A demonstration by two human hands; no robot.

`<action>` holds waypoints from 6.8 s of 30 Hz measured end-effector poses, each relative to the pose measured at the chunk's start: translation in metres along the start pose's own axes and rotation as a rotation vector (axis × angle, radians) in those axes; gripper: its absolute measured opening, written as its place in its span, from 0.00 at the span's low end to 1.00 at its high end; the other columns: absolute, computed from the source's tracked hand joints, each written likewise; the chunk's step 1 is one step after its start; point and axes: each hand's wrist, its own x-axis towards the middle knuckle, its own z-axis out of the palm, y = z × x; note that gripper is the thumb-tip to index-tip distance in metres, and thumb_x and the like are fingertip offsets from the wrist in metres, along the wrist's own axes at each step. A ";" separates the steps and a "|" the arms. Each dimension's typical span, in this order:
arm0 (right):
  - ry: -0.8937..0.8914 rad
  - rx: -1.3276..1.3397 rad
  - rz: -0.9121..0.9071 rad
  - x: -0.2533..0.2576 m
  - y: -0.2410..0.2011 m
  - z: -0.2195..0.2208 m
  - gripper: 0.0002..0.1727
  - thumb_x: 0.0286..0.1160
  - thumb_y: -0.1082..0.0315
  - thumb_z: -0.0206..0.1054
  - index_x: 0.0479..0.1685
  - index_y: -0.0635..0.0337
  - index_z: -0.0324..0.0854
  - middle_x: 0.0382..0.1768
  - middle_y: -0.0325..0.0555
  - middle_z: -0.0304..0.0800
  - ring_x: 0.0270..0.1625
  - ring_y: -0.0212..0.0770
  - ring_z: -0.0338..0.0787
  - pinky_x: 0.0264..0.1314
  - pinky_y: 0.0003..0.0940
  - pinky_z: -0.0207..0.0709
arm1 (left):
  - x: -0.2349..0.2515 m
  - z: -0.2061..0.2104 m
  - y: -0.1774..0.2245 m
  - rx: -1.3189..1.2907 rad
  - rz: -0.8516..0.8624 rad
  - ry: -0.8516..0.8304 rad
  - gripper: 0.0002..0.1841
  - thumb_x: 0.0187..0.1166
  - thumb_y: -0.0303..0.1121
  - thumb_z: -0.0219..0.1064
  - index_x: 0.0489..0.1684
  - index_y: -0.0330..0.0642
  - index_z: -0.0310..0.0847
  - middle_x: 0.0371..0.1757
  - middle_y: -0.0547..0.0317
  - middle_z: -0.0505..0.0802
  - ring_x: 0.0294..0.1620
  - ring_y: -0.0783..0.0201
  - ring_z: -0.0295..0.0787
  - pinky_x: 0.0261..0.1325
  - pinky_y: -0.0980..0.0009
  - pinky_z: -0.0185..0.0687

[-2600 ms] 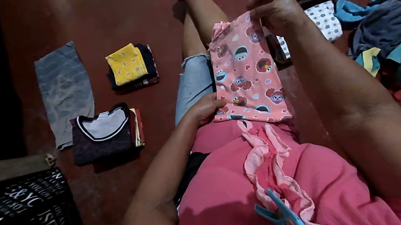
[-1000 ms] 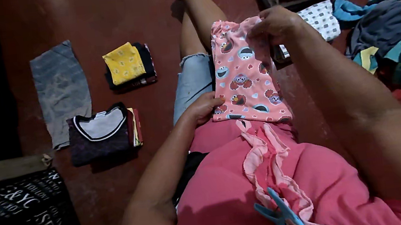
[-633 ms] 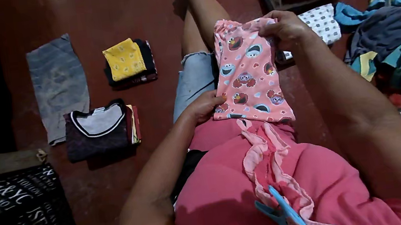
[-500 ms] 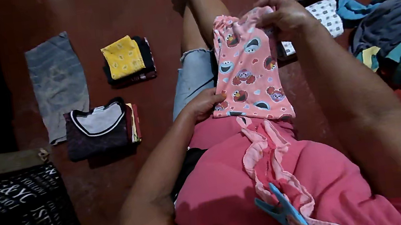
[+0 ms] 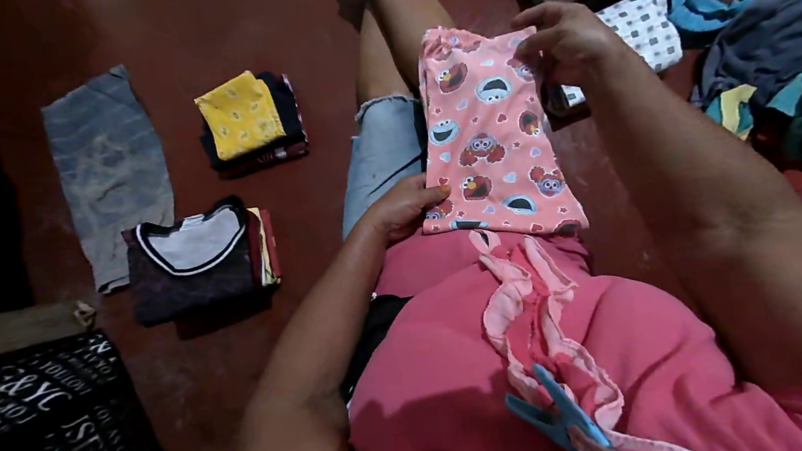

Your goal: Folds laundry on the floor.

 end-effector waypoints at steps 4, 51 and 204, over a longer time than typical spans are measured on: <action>0.113 -0.583 0.024 -0.027 0.010 -0.015 0.30 0.69 0.75 0.68 0.76 0.63 0.72 0.52 0.62 0.87 0.41 0.52 0.91 0.45 0.52 0.87 | -0.005 0.006 0.005 0.071 -0.017 0.010 0.14 0.85 0.25 0.60 0.65 0.36 0.74 0.43 0.55 0.93 0.40 0.66 0.93 0.49 0.68 0.91; 0.077 0.400 0.098 -0.126 0.064 0.005 0.22 0.82 0.71 0.59 0.75 0.55 0.68 0.46 0.43 0.88 0.42 0.37 0.91 0.48 0.39 0.89 | 0.031 -0.002 0.041 -0.042 0.126 0.212 0.35 0.91 0.62 0.40 0.71 0.38 0.74 0.52 0.53 0.92 0.54 0.60 0.90 0.62 0.57 0.87; 0.678 1.207 -0.080 0.013 0.118 -0.116 0.31 0.82 0.74 0.56 0.84 0.51 0.53 0.69 0.58 0.76 0.66 0.54 0.84 0.60 0.58 0.85 | 0.005 -0.003 0.009 -0.140 0.102 0.184 0.21 0.86 0.37 0.58 0.76 0.41 0.69 0.58 0.47 0.92 0.56 0.49 0.93 0.58 0.51 0.91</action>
